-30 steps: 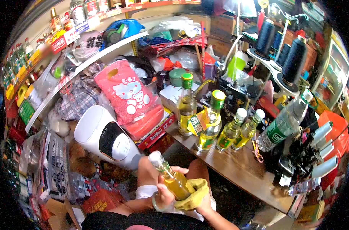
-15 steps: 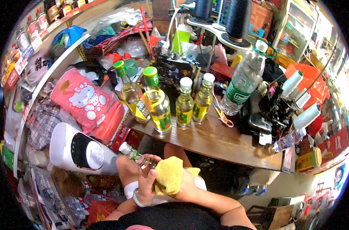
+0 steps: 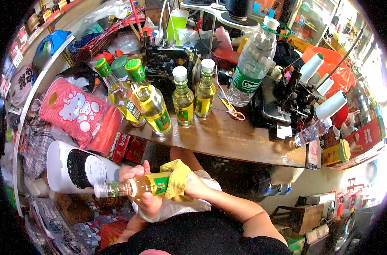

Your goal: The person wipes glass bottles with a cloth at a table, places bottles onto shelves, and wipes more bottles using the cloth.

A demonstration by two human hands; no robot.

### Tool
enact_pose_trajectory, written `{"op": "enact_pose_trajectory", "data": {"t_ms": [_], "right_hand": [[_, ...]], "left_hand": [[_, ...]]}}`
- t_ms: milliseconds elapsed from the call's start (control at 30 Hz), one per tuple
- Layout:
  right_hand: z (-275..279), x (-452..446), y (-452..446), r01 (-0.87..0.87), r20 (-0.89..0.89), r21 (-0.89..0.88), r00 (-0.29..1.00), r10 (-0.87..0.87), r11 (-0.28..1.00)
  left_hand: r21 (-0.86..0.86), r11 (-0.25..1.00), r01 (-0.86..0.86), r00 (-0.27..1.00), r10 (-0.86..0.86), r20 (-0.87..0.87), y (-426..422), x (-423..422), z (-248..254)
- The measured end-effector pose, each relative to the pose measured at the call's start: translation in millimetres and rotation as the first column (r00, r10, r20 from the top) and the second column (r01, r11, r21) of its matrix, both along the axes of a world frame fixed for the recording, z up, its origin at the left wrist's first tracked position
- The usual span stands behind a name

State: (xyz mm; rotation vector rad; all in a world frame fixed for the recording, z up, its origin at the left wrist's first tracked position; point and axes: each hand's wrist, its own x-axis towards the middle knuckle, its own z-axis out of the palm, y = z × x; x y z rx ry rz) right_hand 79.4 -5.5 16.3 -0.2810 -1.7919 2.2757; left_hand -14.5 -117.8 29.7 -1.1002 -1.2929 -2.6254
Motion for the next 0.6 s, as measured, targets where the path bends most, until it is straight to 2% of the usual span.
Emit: {"op": "enact_pose_trajectory", "data": {"t_ms": [67, 100, 167, 200, 233, 300, 367, 400, 433, 467, 500, 533, 600], "right_hand": [[2.5, 0.8, -1.1, 0.023, -0.039, 0.023, 0.999, -0.022, 0.999], [1.3, 1.5, 0.5, 0.026, -0.039, 0.022, 0.999, -0.025, 0.999], [-6.3, 4.3, 7.3, 0.0, -0.011, 0.081, 1.0, 0.001, 0.997], [-18.0, 6.5, 9.1, 0.028, 0.001, 0.199, 1.0, -0.029, 0.98], [-25.6, 7.2, 13.5, 0.028, 0.001, 0.199, 1.0, -0.029, 0.98], [-39.4, 21.3, 18.8, 0.057, 0.014, 0.502, 0.997, -0.074, 0.863], [-37.0, 21.1, 17.1, 0.145, -0.035, 0.509, 0.988, -0.148, 0.849], [-25.0, 34.0, 21.0, 0.174, -0.029, 0.607, 0.98, -0.198, 0.775], [-10.5, 30.0, 27.1, 0.161, -0.045, 0.693, 0.982, -0.181, 0.703], [4.0, 32.9, 29.9, 0.141, 0.058, 0.618, 0.973, -0.225, 0.773], [15.2, 48.4, 36.5, 0.138, 0.069, 0.686, 0.965, -0.252, 0.714], [24.3, 46.8, 41.9, 0.113, 0.047, 0.715, 0.977, -0.209, 0.69], [39.2, 65.9, 48.5, 0.087, 0.059, 0.802, 0.973, -0.224, 0.591]], "left_hand": [[-0.055, 0.995, -0.085, 0.95, 0.064, -0.304, 0.6, -7.3, -3.5], [-0.056, 0.995, -0.082, 0.951, 0.061, -0.304, -0.7, -8.9, -5.0], [-0.13, 0.984, -0.12, 0.904, 0.054, -0.425, -2.6, -10.2, -7.3], [-0.115, 0.985, -0.13, 0.905, 0.071, -0.419, -0.3, -7.8, -9.5], [-0.115, 0.985, -0.13, 0.905, 0.071, -0.419, -0.3, -8.3, -8.2], [-0.144, 0.984, -0.109, 0.921, 0.046, -0.387, 2.0, -4.7, -7.6], [-0.147, 0.987, -0.067, 0.922, 0.005, -0.388, 2.2, -7.3, -2.8], [-0.164, 0.986, -0.026, 0.928, -0.037, -0.37, 8.6, -2.9, 1.0], [-0.181, 0.982, -0.053, 0.927, -0.019, -0.374, 9.7, -4.8, 7.3], [-0.162, 0.986, -0.027, 0.948, -0.026, -0.317, 16.6, -3.4, 13.7], [-0.201, 0.978, -0.058, 0.922, -0.025, -0.386, 26.6, -6.8, 16.8], [-0.221, 0.971, -0.095, 0.907, -0.007, -0.421, 27.1, -8.3, 20.6], [-0.225, 0.972, -0.063, 0.898, -0.043, -0.438, 42.7, -4.2, 22.0]]}}
